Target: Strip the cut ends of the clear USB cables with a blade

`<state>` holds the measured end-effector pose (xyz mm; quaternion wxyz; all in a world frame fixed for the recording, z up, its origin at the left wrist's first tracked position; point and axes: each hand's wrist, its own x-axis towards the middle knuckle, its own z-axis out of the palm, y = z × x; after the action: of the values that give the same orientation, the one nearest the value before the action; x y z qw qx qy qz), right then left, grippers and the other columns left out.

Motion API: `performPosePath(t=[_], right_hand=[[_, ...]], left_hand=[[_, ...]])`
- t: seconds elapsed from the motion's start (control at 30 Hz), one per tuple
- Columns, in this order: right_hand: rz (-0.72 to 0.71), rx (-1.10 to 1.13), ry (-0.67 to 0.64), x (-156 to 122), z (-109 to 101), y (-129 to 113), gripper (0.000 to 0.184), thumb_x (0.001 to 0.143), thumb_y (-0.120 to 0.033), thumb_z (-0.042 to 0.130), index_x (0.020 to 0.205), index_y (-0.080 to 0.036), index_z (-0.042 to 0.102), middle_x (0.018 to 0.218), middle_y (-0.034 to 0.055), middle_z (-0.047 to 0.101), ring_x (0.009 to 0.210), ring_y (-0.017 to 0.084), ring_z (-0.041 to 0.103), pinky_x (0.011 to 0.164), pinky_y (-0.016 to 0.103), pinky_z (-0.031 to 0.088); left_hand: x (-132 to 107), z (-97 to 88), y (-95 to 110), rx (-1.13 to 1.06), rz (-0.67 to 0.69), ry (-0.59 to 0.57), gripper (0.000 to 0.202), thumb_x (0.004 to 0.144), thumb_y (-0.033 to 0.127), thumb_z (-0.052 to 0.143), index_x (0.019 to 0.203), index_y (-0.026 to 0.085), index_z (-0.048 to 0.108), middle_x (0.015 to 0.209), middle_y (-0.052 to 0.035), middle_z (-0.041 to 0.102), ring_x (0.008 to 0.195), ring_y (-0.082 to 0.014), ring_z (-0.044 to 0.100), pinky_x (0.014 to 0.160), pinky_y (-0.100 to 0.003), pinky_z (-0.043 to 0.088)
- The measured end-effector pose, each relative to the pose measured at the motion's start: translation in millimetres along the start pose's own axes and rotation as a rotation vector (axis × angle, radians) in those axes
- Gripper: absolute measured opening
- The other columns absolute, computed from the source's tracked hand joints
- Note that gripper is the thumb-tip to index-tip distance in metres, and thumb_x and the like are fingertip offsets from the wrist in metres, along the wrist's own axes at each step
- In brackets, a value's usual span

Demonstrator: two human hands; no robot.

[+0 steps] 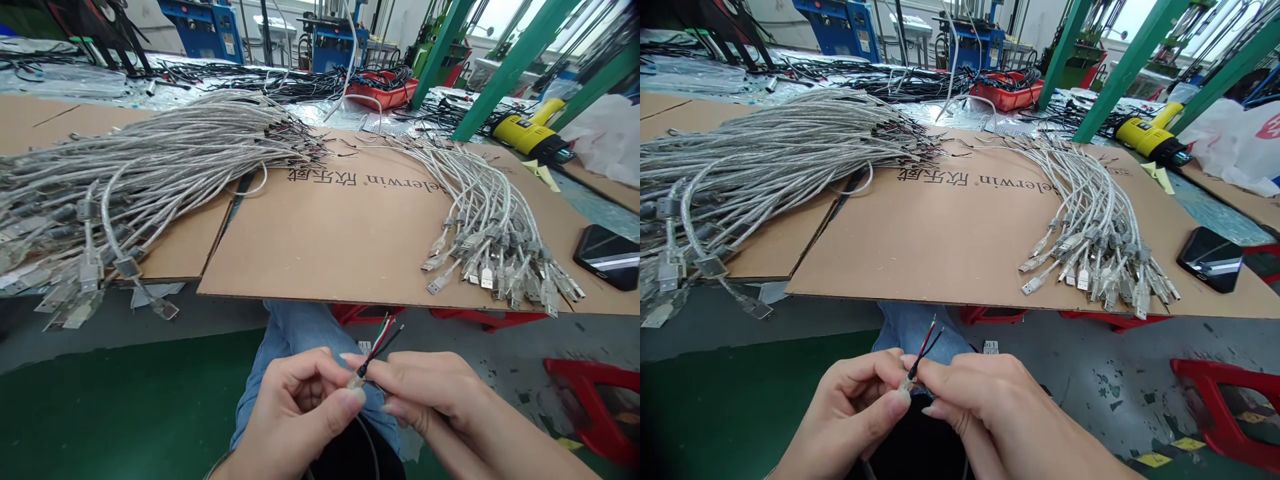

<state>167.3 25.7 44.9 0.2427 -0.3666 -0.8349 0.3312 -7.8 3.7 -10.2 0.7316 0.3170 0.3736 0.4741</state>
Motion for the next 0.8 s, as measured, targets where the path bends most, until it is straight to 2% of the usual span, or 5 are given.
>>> performPosePath(t=[0.17, 0.33, 0.47, 0.63, 0.8], right_hand=[[0.082, 0.099, -0.038, -3.3, 11.7, 5.7, 0.027, 0.092, -0.013, 0.039, 0.084, -0.017, 0.063, 0.064, 0.0028, 0.060, 0.054, 0.015, 0.056, 0.049, 0.024, 0.047], [0.097, 0.070, 0.120, -2.2, 19.1, 7.4, 0.022, 0.092, -0.030, 0.051, 0.093, -0.020, 0.070, 0.066, 0.0037, 0.066, 0.061, 0.018, 0.062, 0.054, 0.025, 0.052], [0.069, 0.038, 0.179, 3.0, 17.9, 3.6, 0.021, 0.088, -0.036, 0.056, 0.094, -0.023, 0.072, 0.067, 0.0041, 0.068, 0.063, 0.019, 0.063, 0.056, 0.026, 0.054], [0.037, 0.028, 0.184, 4.2, 9.7, -0.6, 0.017, 0.089, -0.029, 0.056, 0.088, -0.025, 0.072, 0.062, 0.0025, 0.066, 0.059, 0.018, 0.062, 0.053, 0.025, 0.053], [0.002, 0.059, 0.042, 4.1, 7.9, 1.3, 0.028, 0.089, -0.012, 0.043, 0.082, -0.019, 0.068, 0.054, 0.0001, 0.055, 0.046, 0.015, 0.050, 0.042, 0.024, 0.043]], left_hand=[[1.3, -2.5, -2.7, 0.008, 0.012, -0.019, 0.015, 0.075, 0.027, 0.074, 0.066, 0.018, 0.067, 0.058, 0.0057, 0.048, 0.037, 0.0005, 0.028, 0.032, -0.010, 0.018], [0.9, 0.2, 0.0, -0.021, -0.029, -0.033, 0.025, 0.077, 0.037, 0.071, 0.064, 0.018, 0.063, 0.046, 0.0094, 0.041, 0.032, 0.0014, 0.024, 0.032, -0.011, 0.017], [1.4, 0.8, 1.4, -0.002, -0.033, -0.004, 0.026, 0.074, 0.039, 0.073, 0.065, 0.017, 0.064, 0.051, 0.0073, 0.045, 0.033, 0.0013, 0.026, 0.032, -0.012, 0.018], [0.7, -0.4, 4.0, 0.062, 0.007, 0.022, 0.021, 0.073, 0.033, 0.075, 0.062, 0.017, 0.067, 0.056, 0.0053, 0.046, 0.037, -0.0009, 0.029, 0.033, -0.014, 0.021], [-0.3, 0.0, 5.7, 0.087, 0.051, 0.014, 0.019, 0.073, 0.028, 0.075, 0.060, 0.017, 0.067, 0.057, 0.0043, 0.047, 0.045, -0.0038, 0.032, 0.041, -0.015, 0.028]])
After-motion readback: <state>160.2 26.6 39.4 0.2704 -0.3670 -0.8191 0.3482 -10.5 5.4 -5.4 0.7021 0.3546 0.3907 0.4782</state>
